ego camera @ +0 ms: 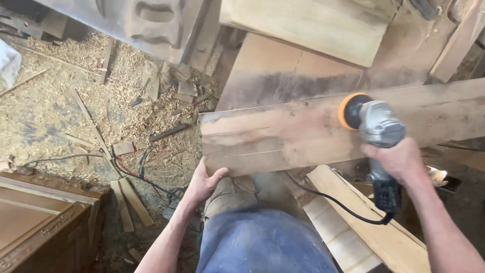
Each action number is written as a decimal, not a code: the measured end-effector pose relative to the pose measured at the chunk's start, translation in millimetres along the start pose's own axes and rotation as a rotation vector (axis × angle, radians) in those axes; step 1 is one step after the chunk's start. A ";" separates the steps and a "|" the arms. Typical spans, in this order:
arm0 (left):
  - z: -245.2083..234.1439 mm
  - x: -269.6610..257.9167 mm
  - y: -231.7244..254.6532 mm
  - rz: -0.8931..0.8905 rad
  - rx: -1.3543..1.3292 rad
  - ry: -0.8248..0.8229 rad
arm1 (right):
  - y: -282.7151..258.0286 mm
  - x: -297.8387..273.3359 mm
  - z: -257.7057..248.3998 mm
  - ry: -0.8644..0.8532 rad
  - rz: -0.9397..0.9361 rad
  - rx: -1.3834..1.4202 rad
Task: Sanding a long wooden board using a handheld power sander in a workshop environment.
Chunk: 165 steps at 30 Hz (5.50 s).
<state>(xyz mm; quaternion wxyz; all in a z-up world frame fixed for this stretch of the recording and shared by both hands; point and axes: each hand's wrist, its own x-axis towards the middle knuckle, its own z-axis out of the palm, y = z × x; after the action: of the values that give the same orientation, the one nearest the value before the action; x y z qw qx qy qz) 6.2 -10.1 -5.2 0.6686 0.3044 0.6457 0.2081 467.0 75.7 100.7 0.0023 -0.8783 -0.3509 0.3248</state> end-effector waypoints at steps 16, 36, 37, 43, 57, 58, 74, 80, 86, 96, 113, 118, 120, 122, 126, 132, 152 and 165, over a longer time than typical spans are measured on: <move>-46.7 62.4 148.5 0.291 0.346 -0.035 | -1.7 -55.8 -11.4 -0.068 0.094 0.275; -82.8 142.3 127.5 0.357 0.462 -0.313 | -85.6 -135.4 105.4 -0.004 0.167 0.008; -84.1 144.3 124.1 0.352 0.463 -0.314 | -103.7 -149.3 111.6 -0.008 0.170 0.006; -86.5 157.3 115.6 0.365 0.503 -0.317 | -163.8 -190.0 144.9 -0.182 0.134 -0.131; -83.6 148.5 113.3 0.337 0.471 -0.333 | -173.7 -217.3 154.5 -0.235 0.094 -0.158; -84.0 147.7 112.6 0.338 0.474 -0.330 | -176.6 -220.3 160.6 -0.236 0.092 -0.155; -89.8 128.7 109.4 0.296 0.442 -0.369 | -179.3 -232.4 187.5 -0.348 -0.019 -0.242; -89.3 111.9 120.5 0.307 0.437 -0.373 | -171.3 -226.6 176.6 -0.346 -0.019 -0.220; -89.4 118.9 111.7 0.322 0.446 -0.355 | -158.4 -213.3 153.3 -0.276 0.025 -0.144; -86.6 120.1 108.2 0.319 0.445 -0.329 | -120.5 -180.3 120.4 -0.124 0.165 0.002; -34.4 176.3 114.3 0.602 0.192 0.177 | -87.9 -199.4 113.2 -0.038 0.252 0.303; -33.8 180.6 117.4 0.534 0.268 0.176 | -135.9 -201.9 130.6 -0.205 0.224 0.132; -35.7 182.2 116.7 0.542 0.298 0.179 | -146.7 -188.6 133.8 -0.221 0.127 0.023; -35.8 185.2 114.1 0.561 0.301 0.177 | -142.0 -183.6 123.6 -0.212 0.139 0.006; -39.9 186.8 112.6 0.590 0.288 0.188 | -122.3 -177.5 101.4 -0.148 0.234 0.058; -32.5 181.5 114.7 0.630 0.245 0.190 | -39.7 -108.9 70.2 0.105 0.269 0.195; -50.0 194.8 105.6 0.492 0.258 0.057 | -146.0 -178.1 144.4 -0.149 0.153 -0.060; -60.5 207.0 105.7 0.341 0.373 -0.079 | -205.1 -207.5 168.9 -0.244 0.047 -0.053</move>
<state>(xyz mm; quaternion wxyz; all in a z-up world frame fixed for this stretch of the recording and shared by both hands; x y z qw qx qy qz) -25.1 214.2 -85.1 0.5809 0.5349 0.5856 0.1829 131.6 64.3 133.0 -0.0712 -0.8400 -0.3364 0.4198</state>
